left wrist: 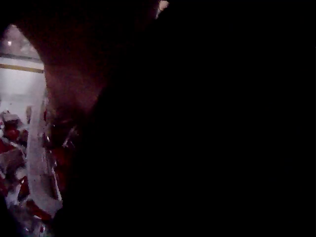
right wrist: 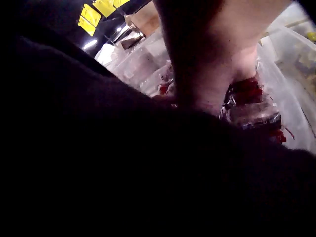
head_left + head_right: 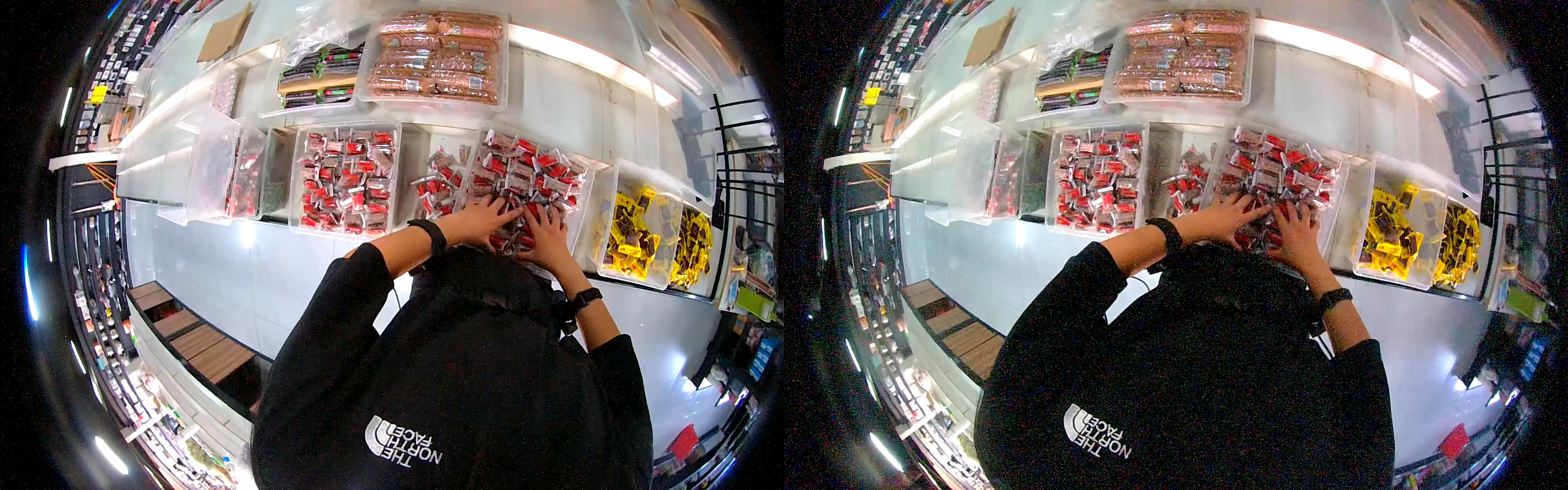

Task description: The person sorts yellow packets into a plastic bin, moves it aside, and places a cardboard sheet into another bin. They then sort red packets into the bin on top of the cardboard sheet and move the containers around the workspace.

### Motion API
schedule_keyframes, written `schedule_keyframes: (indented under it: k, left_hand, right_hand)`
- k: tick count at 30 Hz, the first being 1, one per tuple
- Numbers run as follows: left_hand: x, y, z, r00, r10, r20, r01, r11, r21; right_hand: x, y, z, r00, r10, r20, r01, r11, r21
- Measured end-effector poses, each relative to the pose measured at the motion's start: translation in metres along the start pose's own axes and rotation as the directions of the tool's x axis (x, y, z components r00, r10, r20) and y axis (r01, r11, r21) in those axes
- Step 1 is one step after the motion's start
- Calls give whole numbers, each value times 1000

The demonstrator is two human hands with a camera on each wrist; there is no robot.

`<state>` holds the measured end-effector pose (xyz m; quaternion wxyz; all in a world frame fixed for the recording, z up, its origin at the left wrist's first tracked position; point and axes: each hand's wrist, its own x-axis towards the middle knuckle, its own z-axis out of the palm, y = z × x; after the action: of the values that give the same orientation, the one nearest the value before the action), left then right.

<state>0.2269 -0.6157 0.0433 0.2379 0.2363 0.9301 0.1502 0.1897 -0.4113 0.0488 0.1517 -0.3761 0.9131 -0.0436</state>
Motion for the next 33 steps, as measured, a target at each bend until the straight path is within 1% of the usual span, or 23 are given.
schedule_keyframes:
  k: [1,2,4,5,7,9,11,13,15,16,17,19,21,22,23,25,26,27,29,30,31,32,33]
  left_hand:
    - [1,-1,-1,1000,2,-2,-2,999,37]
    - [4,-7,3,1000,0,0,0,999,43]
    - [10,-20,14,994,35,-101,-44,995,-93]
    - [12,-22,15,995,29,-100,-37,996,-82]
    - [10,-15,15,1000,3,-26,-2,998,63]
    - [10,-17,20,999,4,-35,-2,998,67]
    - [11,-25,27,998,59,-26,-59,998,6]
    - [11,-26,27,994,94,-52,-95,995,-18]
    - [11,-27,28,995,96,12,-96,995,-14]
    - [14,-28,30,995,99,-28,-100,995,-24]
    - [18,-29,33,992,125,-26,-126,992,-27]
    - [23,-23,25,998,42,56,-38,997,-72]
    - [25,-22,18,994,41,102,-29,992,-124]
    - [24,-25,27,996,86,27,-81,986,-144]
    - [25,-28,34,993,112,29,-106,983,-153]
    - [19,-21,19,995,61,72,-48,983,-176]
    - [21,-15,14,993,14,117,3,990,-140]
    - [23,-12,11,992,30,121,-13,990,-140]
    - [24,-11,4,993,15,121,0,992,-125]
    - [23,-13,8,997,28,74,-20,994,-109]
    - [23,-15,12,997,32,71,-23,993,-112]
    - [23,-17,15,994,38,98,-20,985,-174]
    - [21,-18,17,991,46,127,-15,972,-235]
  right_hand:
    - [2,0,-2,1000,-5,-6,5,999,-35]
    - [4,1,-4,1000,-6,-12,6,1000,-31]
    - [10,-1,-13,988,48,144,-55,997,46]
    - [13,0,-10,990,42,134,-49,997,52]
    - [12,2,-5,995,27,101,-26,1000,-14]
    - [8,4,-1,992,35,122,-36,999,3]
    - [4,4,5,999,0,53,0,1000,11]
    - [4,8,0,998,-14,69,14,1000,5]
    - [10,19,8,982,-42,183,38,999,26]
    - [16,15,-1,962,-10,275,12,1000,-7]
    - [22,12,-2,960,16,279,-13,1000,-13]
    - [20,15,2,959,-1,284,-3,1000,14]
    - [13,15,2,966,-37,255,41,999,-12]
    - [14,16,3,965,-5,262,11,1000,-24]
    - [14,15,4,967,-1,255,14,999,-49]
    - [12,16,8,968,14,251,3,998,-68]
    - [13,18,10,977,-2,214,12,999,-44]
    - [12,18,10,984,-19,177,24,999,-23]
    - [9,19,11,985,-6,174,16,998,-54]
    - [9,19,9,986,-35,165,45,997,-63]
    - [9,19,7,986,-64,151,76,995,-72]
    - [7,20,4,989,-87,121,94,994,-60]
    - [6,19,-3,989,-84,122,92,994,-58]
